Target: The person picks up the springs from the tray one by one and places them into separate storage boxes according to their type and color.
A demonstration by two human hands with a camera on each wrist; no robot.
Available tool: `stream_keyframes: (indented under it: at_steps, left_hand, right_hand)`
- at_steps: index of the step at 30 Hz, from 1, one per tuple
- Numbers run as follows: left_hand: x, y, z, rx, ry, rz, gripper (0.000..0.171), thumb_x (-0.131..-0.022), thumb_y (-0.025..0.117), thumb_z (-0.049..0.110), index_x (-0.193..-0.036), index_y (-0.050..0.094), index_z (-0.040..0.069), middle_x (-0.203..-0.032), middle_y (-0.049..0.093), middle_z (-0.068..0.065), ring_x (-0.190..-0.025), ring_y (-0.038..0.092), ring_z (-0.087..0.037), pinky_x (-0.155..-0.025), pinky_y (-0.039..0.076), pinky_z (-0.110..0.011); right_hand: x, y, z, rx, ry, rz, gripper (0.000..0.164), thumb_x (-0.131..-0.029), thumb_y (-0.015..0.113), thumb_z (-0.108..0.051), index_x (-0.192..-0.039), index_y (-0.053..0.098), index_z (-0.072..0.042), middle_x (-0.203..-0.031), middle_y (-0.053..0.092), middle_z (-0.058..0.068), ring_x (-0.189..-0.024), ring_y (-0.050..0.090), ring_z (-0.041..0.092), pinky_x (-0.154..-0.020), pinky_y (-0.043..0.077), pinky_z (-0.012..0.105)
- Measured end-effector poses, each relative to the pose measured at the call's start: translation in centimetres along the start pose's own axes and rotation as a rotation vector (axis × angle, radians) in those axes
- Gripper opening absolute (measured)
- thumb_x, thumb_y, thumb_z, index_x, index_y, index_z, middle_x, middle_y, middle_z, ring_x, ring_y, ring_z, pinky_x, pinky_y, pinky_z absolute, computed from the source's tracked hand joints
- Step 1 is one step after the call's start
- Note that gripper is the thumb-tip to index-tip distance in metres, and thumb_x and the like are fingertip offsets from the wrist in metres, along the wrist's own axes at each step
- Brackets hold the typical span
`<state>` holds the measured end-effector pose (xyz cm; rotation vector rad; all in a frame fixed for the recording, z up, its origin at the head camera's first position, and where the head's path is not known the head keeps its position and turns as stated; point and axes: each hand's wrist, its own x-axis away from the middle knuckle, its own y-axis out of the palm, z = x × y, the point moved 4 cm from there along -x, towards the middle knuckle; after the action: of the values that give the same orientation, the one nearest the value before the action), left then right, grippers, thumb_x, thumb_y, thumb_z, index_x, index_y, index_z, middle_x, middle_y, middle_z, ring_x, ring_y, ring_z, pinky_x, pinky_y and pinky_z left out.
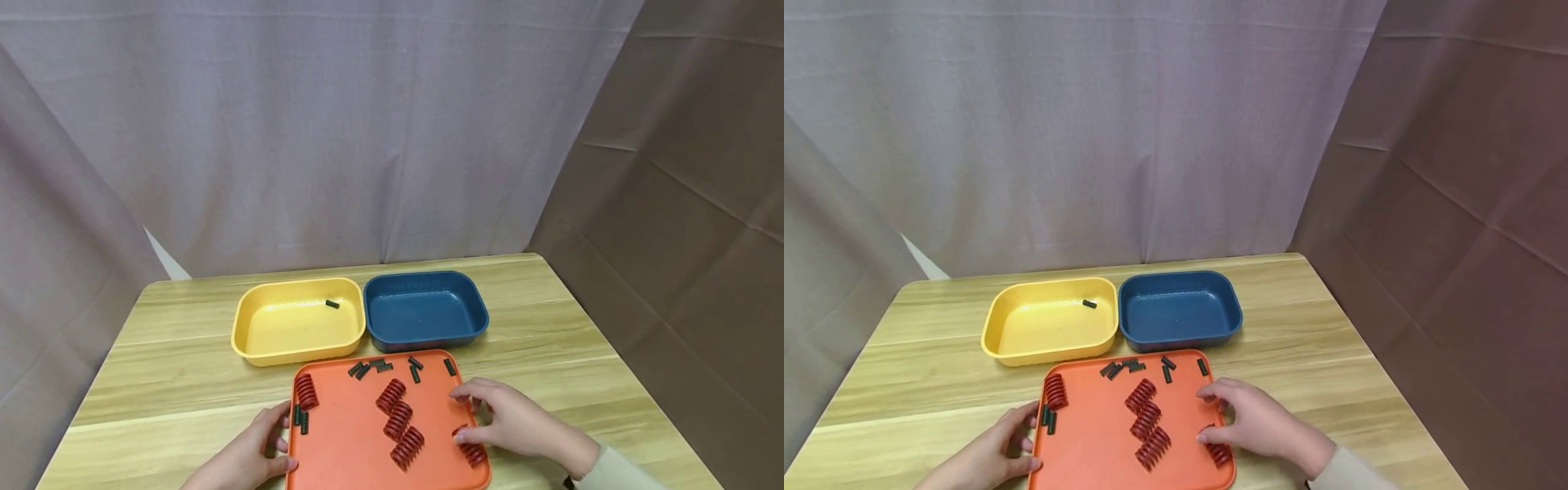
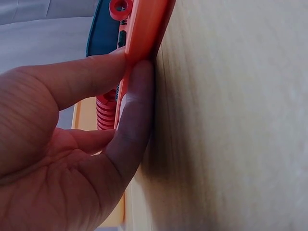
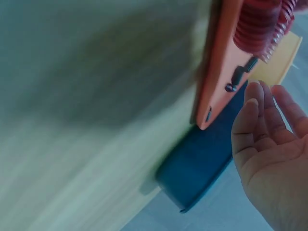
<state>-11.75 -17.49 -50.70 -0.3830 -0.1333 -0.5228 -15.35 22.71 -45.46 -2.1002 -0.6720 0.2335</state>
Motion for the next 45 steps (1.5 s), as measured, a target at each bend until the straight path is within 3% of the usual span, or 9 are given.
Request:
stream_keyframes:
  at_steps: [10,19,25,33,39,45]
  left_hand:
    - [0.0,0.1,0.0,0.026,0.005,-0.016,0.089,-0.08,0.079,0.012,-0.145,0.022,-0.01,-0.121,0.041,-0.017,-0.097,0.054,-0.023,-0.077,0.049,-0.025]
    - [0.0,0.0,-0.1,0.035,0.002,-0.021,0.089,-0.081,0.079,0.012,-0.146,0.022,-0.008,-0.123,0.042,-0.017,-0.098,0.054,-0.024,-0.077,0.048,-0.025]
    - [0.1,0.0,0.0,0.007,0.021,-0.009,0.089,-0.081,0.079,0.015,-0.146,0.023,-0.008,-0.122,0.042,-0.017,-0.097,0.055,-0.021,-0.077,0.049,-0.025]
    - [0.0,0.0,-0.1,0.021,-0.03,-0.009,0.089,-0.08,0.08,0.013,-0.146,0.023,-0.009,-0.121,0.042,-0.016,-0.098,0.053,-0.024,-0.075,0.048,-0.024]
    - [0.0,0.1,0.0,-0.006,0.003,0.001,0.089,-0.08,0.08,0.015,-0.145,0.024,-0.009,-0.119,0.042,-0.016,-0.096,0.054,-0.022,-0.076,0.048,-0.025]
    - [0.0,0.0,-0.1,-0.015,0.02,0.0,0.088,-0.081,0.079,0.017,-0.145,0.025,-0.009,-0.119,0.042,-0.015,-0.095,0.055,-0.02,-0.077,0.048,-0.025]
  right_hand:
    - [2.3,1.3,0.1,0.031,-0.047,-0.106,0.056,-0.074,0.077,-0.055,-0.12,0.062,-0.027,-0.113,0.058,-0.015,-0.099,0.054,0.006,-0.085,0.047,0.03]
    - [2.7,1.6,0.1,0.102,-0.116,-0.083,0.053,-0.077,0.079,-0.044,-0.122,0.06,-0.025,-0.112,0.056,-0.017,-0.097,0.053,0.004,-0.082,0.048,0.03]
    - [2.6,1.8,0.2,0.129,-0.086,-0.082,0.047,-0.079,0.078,-0.042,-0.119,0.06,-0.027,-0.109,0.055,-0.018,-0.093,0.052,0.002,-0.079,0.048,0.029]
    - [2.3,1.9,0.0,0.137,-0.049,-0.085,0.044,-0.078,0.078,-0.044,-0.115,0.061,-0.027,-0.103,0.055,-0.019,-0.088,0.051,0.002,-0.077,0.048,0.028]
    - [1.8,2.1,0.0,0.134,0.004,-0.106,0.049,-0.078,0.075,-0.053,-0.116,0.06,-0.027,-0.103,0.054,-0.018,-0.088,0.051,0.002,-0.077,0.048,0.03]
    - [1.2,1.7,-0.5,0.149,-0.006,-0.066,0.053,-0.078,0.073,-0.057,-0.118,0.06,-0.024,-0.106,0.056,-0.015,-0.09,0.053,0.003,-0.079,0.049,0.031]
